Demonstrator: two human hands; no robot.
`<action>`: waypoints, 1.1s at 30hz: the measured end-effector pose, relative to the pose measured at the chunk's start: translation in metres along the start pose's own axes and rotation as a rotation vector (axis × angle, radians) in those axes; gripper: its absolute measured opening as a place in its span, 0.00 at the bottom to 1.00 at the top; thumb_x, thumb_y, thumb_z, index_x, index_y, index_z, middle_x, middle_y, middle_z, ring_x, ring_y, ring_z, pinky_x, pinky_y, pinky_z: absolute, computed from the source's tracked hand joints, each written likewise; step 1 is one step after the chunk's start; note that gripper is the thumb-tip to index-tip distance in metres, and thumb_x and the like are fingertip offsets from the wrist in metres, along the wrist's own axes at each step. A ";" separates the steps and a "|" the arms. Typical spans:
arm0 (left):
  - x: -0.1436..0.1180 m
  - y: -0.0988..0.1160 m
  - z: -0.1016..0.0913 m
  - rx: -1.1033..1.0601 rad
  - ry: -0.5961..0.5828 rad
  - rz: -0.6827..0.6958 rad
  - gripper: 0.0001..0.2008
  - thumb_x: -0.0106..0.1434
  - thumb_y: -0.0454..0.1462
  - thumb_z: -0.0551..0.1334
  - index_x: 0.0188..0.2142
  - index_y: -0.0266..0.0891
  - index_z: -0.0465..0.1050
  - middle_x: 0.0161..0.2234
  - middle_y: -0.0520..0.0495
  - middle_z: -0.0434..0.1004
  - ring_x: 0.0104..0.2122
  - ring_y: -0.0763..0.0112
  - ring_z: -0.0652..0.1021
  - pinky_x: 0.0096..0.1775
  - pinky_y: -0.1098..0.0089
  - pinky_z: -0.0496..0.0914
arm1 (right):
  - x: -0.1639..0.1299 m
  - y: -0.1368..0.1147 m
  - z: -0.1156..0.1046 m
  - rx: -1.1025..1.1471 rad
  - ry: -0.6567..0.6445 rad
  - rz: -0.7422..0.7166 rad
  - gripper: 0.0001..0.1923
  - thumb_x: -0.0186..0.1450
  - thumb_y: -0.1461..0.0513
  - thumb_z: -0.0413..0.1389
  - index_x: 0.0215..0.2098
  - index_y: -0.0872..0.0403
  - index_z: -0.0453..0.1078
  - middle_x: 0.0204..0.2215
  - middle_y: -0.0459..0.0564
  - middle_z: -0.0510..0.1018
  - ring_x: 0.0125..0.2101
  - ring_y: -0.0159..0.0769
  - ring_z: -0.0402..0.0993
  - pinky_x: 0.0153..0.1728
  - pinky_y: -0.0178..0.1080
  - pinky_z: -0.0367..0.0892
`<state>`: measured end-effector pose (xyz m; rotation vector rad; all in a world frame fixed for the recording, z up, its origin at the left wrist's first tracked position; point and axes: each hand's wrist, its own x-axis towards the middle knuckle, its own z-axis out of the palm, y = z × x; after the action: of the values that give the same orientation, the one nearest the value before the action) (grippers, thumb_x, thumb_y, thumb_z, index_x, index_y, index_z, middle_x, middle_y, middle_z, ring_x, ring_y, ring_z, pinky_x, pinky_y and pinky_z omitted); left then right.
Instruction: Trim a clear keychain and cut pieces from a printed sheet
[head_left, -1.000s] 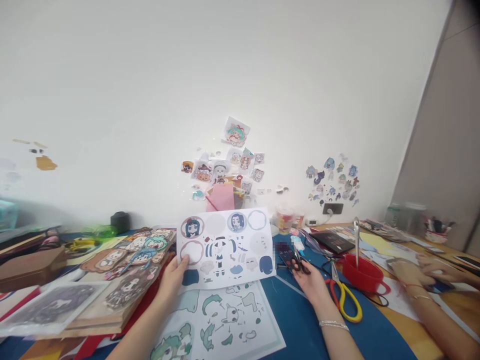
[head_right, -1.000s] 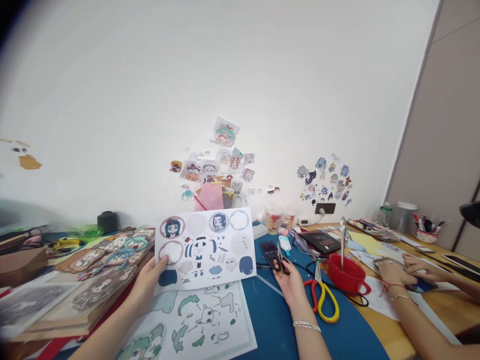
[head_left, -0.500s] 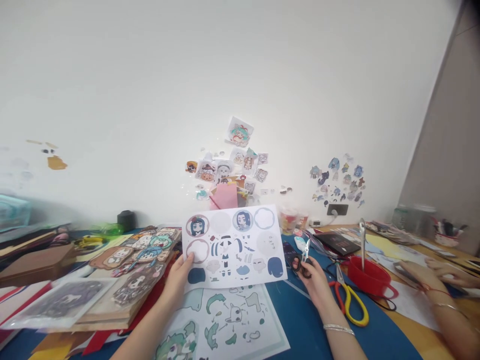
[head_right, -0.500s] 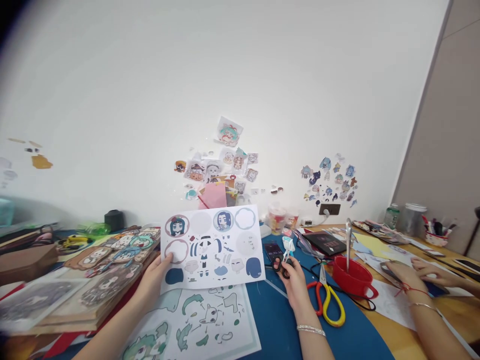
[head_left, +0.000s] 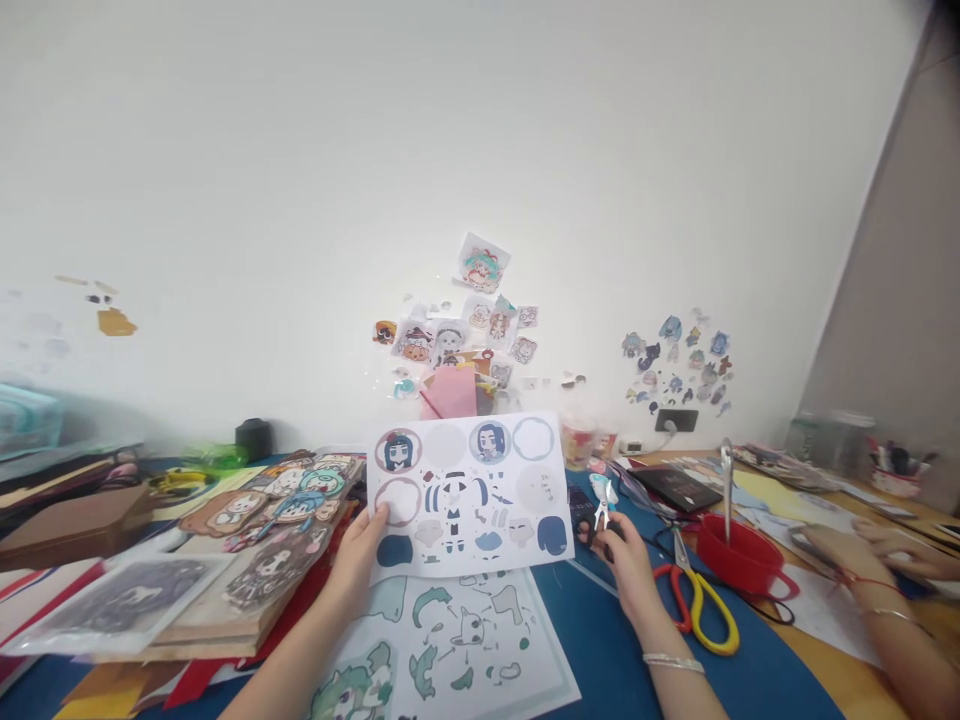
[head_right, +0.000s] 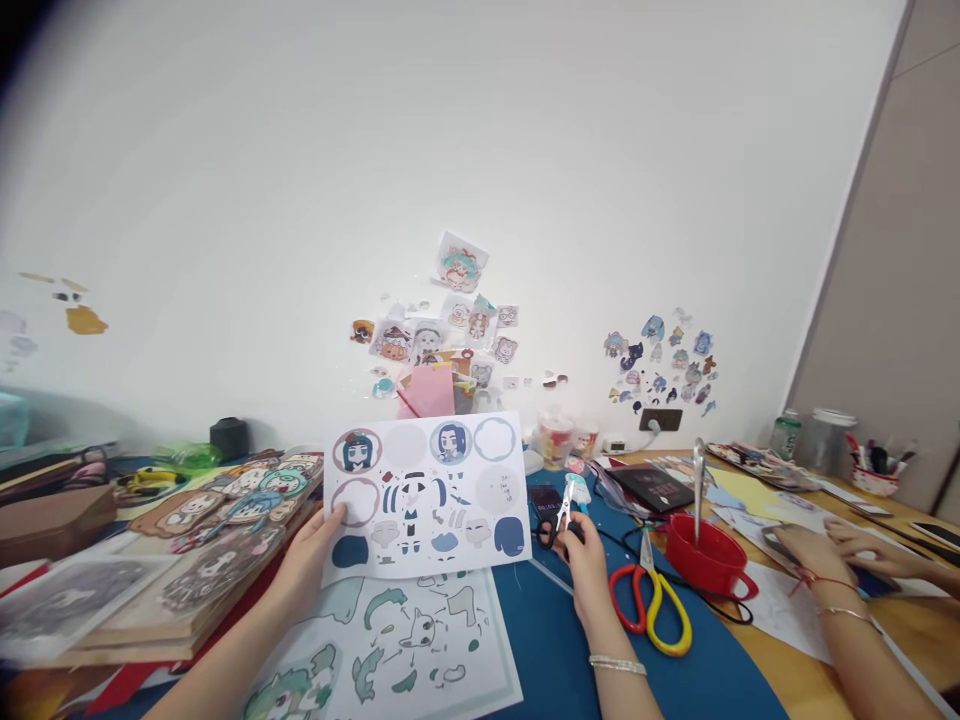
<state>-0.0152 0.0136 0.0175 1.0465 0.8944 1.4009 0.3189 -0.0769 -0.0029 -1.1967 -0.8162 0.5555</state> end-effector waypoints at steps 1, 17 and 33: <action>0.000 0.000 0.000 -0.002 -0.008 -0.010 0.21 0.50 0.48 0.62 0.41 0.40 0.70 0.39 0.45 0.78 0.40 0.60 0.76 0.38 0.67 0.71 | 0.001 0.001 0.000 -0.060 0.024 -0.037 0.08 0.45 0.61 0.51 0.26 0.52 0.62 0.22 0.46 0.76 0.26 0.40 0.74 0.29 0.38 0.66; 0.005 -0.003 -0.003 0.052 0.041 -0.038 0.23 0.50 0.49 0.62 0.42 0.40 0.69 0.40 0.44 0.76 0.39 0.61 0.76 0.37 0.66 0.71 | -0.004 0.008 0.000 -0.831 0.111 -0.343 0.10 0.56 0.60 0.46 0.35 0.52 0.64 0.28 0.51 0.77 0.29 0.43 0.73 0.27 0.37 0.62; -0.001 0.004 0.002 0.040 0.048 -0.017 0.19 0.50 0.48 0.62 0.38 0.41 0.70 0.38 0.45 0.77 0.38 0.62 0.76 0.37 0.68 0.70 | -0.003 0.009 -0.001 -0.822 0.134 -0.371 0.10 0.55 0.61 0.46 0.34 0.52 0.64 0.27 0.51 0.76 0.28 0.43 0.72 0.27 0.37 0.62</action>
<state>-0.0149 0.0121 0.0216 1.0372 0.9678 1.4036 0.3179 -0.0770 -0.0124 -1.7419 -1.1648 -0.2034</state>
